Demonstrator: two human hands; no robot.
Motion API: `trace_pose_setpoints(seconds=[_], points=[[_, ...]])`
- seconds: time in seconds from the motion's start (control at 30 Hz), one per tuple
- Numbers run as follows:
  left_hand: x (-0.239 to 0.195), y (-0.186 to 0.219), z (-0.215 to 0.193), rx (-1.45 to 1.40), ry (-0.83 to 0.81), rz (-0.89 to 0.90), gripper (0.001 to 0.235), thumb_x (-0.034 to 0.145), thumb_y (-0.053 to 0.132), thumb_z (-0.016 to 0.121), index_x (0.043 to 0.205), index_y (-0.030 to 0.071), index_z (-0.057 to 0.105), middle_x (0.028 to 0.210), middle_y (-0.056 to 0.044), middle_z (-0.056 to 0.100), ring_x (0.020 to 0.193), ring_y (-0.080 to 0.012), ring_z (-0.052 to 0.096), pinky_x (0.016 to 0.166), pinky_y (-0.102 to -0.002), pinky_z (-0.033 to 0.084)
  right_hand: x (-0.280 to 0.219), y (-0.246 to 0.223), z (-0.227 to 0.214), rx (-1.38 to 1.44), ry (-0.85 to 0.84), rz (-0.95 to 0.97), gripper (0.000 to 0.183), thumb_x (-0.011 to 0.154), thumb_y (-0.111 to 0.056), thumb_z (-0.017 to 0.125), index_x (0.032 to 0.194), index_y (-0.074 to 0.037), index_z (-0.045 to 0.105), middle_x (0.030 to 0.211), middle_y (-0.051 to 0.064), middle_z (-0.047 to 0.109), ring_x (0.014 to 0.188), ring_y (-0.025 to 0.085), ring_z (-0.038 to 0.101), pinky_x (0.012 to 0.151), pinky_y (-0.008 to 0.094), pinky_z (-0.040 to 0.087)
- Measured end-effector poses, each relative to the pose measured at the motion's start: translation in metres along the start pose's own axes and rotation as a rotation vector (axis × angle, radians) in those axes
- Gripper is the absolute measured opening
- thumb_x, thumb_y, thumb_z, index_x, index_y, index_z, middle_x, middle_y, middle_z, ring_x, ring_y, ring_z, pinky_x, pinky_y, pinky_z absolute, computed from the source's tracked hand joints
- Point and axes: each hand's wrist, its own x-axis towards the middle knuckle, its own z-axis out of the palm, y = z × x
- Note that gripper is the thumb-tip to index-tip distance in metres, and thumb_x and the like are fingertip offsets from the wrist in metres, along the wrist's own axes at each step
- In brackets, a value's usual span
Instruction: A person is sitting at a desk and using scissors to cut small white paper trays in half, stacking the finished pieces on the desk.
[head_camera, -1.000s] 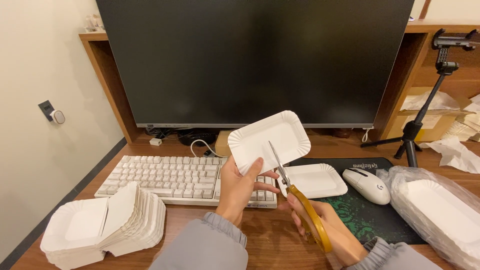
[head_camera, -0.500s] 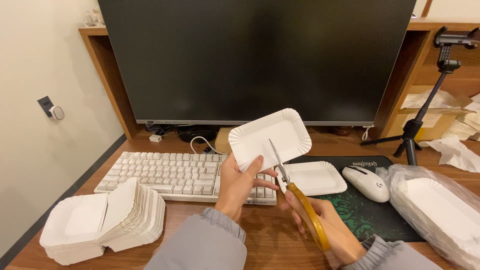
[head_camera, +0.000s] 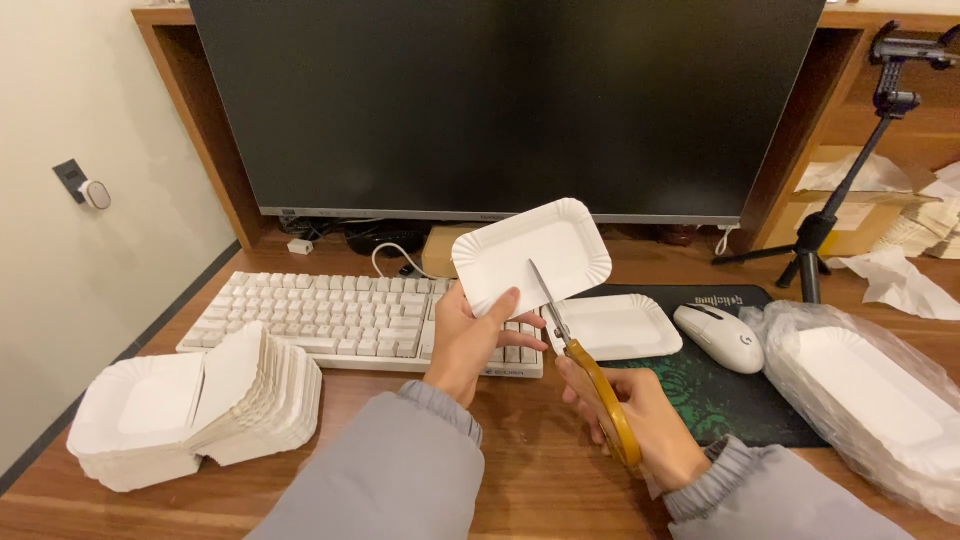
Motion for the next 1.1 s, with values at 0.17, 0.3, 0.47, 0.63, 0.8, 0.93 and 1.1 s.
trace_pose_setpoints(seconds=[0.17,0.3,0.47,0.63,0.8,0.93,1.1], points=[[0.0,0.005,-0.003,0.0,0.016,0.001,0.053,0.102,0.001,0.07,0.153,0.006,0.057,0.13,-0.02,0.081,0.081,-0.0297,0.083,0.064,-0.041,0.075,-0.004,-0.004,0.002,-0.02,0.005,-0.004,0.059,0.102,-0.048,0.082,0.077,0.004,0.075,0.056,0.011,0.048,0.048,0.022,0.046,0.05,0.035,0.043],[0.004,0.004,-0.01,-0.005,0.029,0.083,0.095,0.094,-0.004,0.078,0.171,0.027,0.033,0.151,-0.017,0.067,0.078,-0.032,0.081,0.056,-0.045,0.074,-0.006,-0.006,0.002,-0.048,-0.027,0.008,0.06,0.102,-0.048,0.081,0.078,0.008,0.077,0.055,0.011,0.047,0.047,0.021,0.044,0.051,0.035,0.043],[0.012,-0.008,-0.014,0.004,-0.022,0.136,0.102,0.094,-0.007,0.077,0.175,0.027,0.026,0.147,-0.024,0.064,0.071,-0.033,0.076,0.048,-0.046,0.07,-0.011,-0.014,0.007,-0.061,-0.016,0.057,0.061,0.103,-0.049,0.079,0.085,0.009,0.084,0.055,0.011,0.049,0.047,0.022,0.047,0.054,0.035,0.041],[0.006,-0.004,-0.008,0.021,-0.031,0.098,0.103,0.094,-0.009,0.077,0.176,0.027,0.027,0.134,-0.028,0.069,0.066,-0.032,0.074,0.044,-0.044,0.066,-0.013,-0.016,0.009,0.015,-0.002,0.075,0.061,0.102,-0.048,0.078,0.094,0.013,0.088,0.058,0.011,0.045,0.048,0.022,0.044,0.054,0.035,0.039],[0.002,-0.004,-0.005,-0.001,-0.069,0.052,0.106,0.094,-0.009,0.079,0.177,0.03,0.026,0.129,-0.03,0.072,0.069,-0.0324,0.074,0.046,-0.044,0.066,-0.013,-0.016,0.007,0.048,-0.008,0.092,0.061,0.102,-0.05,0.077,0.095,0.01,0.085,0.063,0.012,0.045,0.049,0.023,0.042,0.052,0.036,0.039],[0.004,-0.009,-0.006,0.015,-0.072,0.035,0.107,0.095,-0.009,0.079,0.179,0.029,0.023,0.125,-0.031,0.074,0.07,-0.0327,0.074,0.047,-0.045,0.066,-0.018,-0.018,0.009,0.014,0.044,0.108,0.063,0.101,-0.053,0.08,0.085,0.009,0.081,0.058,0.011,0.048,0.048,0.023,0.047,0.053,0.036,0.04],[0.004,-0.01,-0.005,0.004,-0.059,0.014,0.116,0.093,-0.013,0.079,0.181,0.034,0.018,0.132,-0.03,0.069,0.07,-0.0335,0.073,0.049,-0.048,0.067,-0.016,-0.014,0.008,-0.005,0.028,0.101,0.061,0.103,-0.051,0.081,0.08,0.006,0.075,0.059,0.011,0.049,0.049,0.022,0.048,0.051,0.035,0.039]])
